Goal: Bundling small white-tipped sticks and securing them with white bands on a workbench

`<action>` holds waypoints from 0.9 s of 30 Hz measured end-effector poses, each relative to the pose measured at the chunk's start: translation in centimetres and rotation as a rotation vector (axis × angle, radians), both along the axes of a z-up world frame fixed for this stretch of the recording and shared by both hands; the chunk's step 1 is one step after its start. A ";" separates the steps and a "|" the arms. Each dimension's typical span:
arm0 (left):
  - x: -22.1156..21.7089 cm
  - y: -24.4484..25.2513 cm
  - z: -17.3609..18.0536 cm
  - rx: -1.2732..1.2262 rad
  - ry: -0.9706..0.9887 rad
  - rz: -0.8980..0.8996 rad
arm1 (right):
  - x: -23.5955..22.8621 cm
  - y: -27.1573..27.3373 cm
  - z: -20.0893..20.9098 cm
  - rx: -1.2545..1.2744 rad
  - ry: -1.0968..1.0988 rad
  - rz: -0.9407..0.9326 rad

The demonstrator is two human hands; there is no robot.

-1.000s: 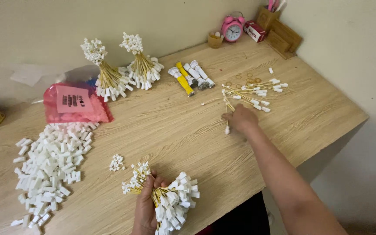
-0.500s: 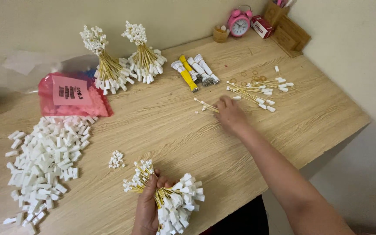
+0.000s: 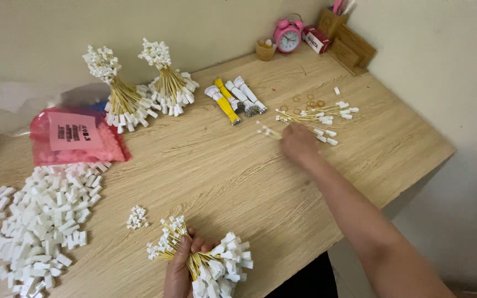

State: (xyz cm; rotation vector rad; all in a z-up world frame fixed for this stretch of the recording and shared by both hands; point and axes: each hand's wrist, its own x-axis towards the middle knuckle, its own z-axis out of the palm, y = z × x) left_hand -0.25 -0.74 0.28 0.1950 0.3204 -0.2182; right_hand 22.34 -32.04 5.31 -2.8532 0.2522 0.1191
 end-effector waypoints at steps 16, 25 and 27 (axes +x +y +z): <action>0.4 0.1 -3.7 -0.081 -0.122 -0.013 | 2.6 -6.7 -2.1 -0.200 -0.054 0.122; 0.4 0.1 -2.8 -0.051 -0.049 -0.024 | 1.3 -4.7 -3.1 -0.347 0.027 0.052; 0.3 -0.1 -1.9 -0.043 -0.073 -0.004 | 2.5 -6.6 -6.4 -0.379 -0.164 0.083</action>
